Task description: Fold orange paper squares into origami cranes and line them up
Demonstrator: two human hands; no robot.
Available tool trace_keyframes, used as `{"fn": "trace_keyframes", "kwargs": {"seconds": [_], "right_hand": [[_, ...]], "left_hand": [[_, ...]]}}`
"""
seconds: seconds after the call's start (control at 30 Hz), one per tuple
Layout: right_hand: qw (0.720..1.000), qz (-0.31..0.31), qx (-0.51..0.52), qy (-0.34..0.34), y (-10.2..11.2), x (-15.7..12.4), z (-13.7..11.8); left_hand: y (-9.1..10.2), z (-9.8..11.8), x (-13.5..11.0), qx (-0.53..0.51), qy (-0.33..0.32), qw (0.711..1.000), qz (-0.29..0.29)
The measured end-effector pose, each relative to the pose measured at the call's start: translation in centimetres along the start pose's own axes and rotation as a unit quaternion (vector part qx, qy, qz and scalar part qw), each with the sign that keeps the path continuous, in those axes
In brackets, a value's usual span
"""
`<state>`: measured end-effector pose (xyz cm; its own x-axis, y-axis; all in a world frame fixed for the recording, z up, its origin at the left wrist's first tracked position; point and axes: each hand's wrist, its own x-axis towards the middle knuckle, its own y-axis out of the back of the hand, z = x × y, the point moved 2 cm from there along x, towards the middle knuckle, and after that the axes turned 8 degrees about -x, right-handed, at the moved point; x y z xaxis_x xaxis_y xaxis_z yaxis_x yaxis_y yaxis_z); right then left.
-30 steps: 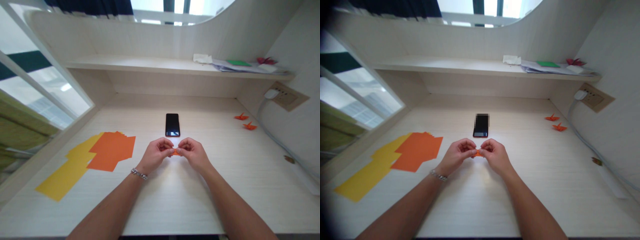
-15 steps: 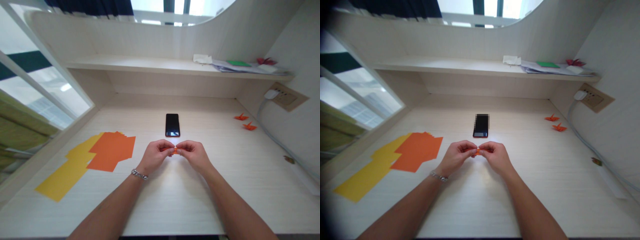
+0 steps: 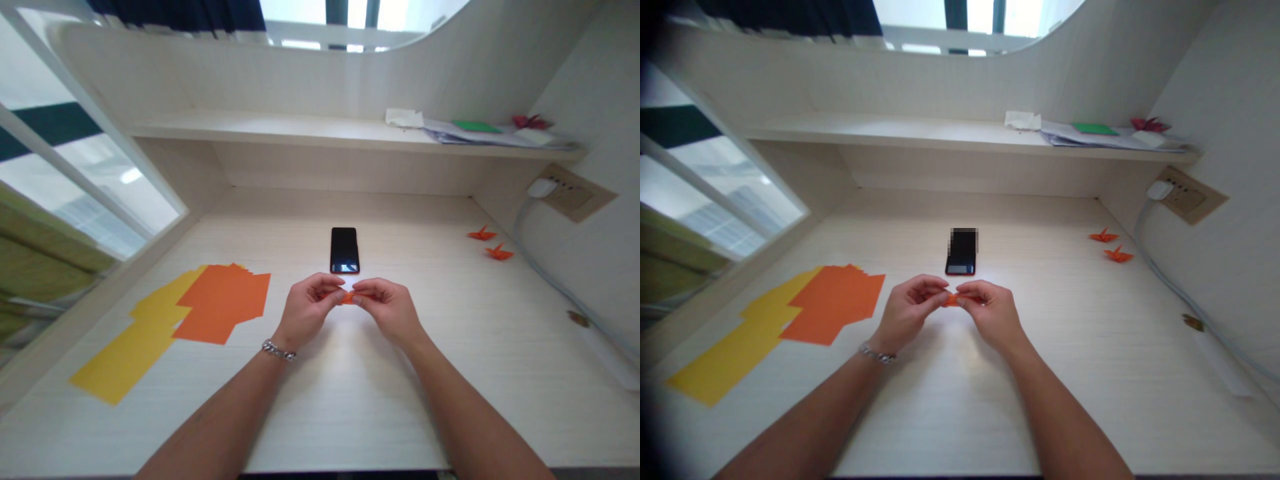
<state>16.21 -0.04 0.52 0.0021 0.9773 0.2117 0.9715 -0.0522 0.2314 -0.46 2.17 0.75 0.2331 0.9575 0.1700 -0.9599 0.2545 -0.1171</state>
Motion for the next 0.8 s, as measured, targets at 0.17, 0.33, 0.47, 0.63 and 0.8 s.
{"fn": "trace_keyframes", "kwargs": {"seconds": [0.17, 0.33, 0.47, 0.63, 0.8], "right_hand": [[0.998, -0.044, 0.028, -0.043, -0.11, 0.25, 0.56], [0.997, -0.051, 0.009, -0.064, -0.12, 0.41, 0.7], [0.995, -0.072, -0.036, -0.056, -0.31, 0.09, 0.39], [0.998, -0.017, -0.036, -0.053, -0.33, 0.15, 0.45], [0.997, 0.057, -0.006, -0.05, -0.34, 0.41, 0.96]], "left_hand": [[0.33, -0.32, 0.32, 0.007, 0.027, 0.999, -0.02], [0.06, -0.33, 0.38, 0.006, 0.025, 0.999, -0.02], [-0.19, -0.19, 0.38, 0.009, 0.034, 0.999, -0.022], [-0.02, -0.39, 0.53, -0.081, 0.064, 0.995, 0.018], [-0.46, -0.97, 0.25, -0.02, 0.046, 0.999, 0.018]]}}
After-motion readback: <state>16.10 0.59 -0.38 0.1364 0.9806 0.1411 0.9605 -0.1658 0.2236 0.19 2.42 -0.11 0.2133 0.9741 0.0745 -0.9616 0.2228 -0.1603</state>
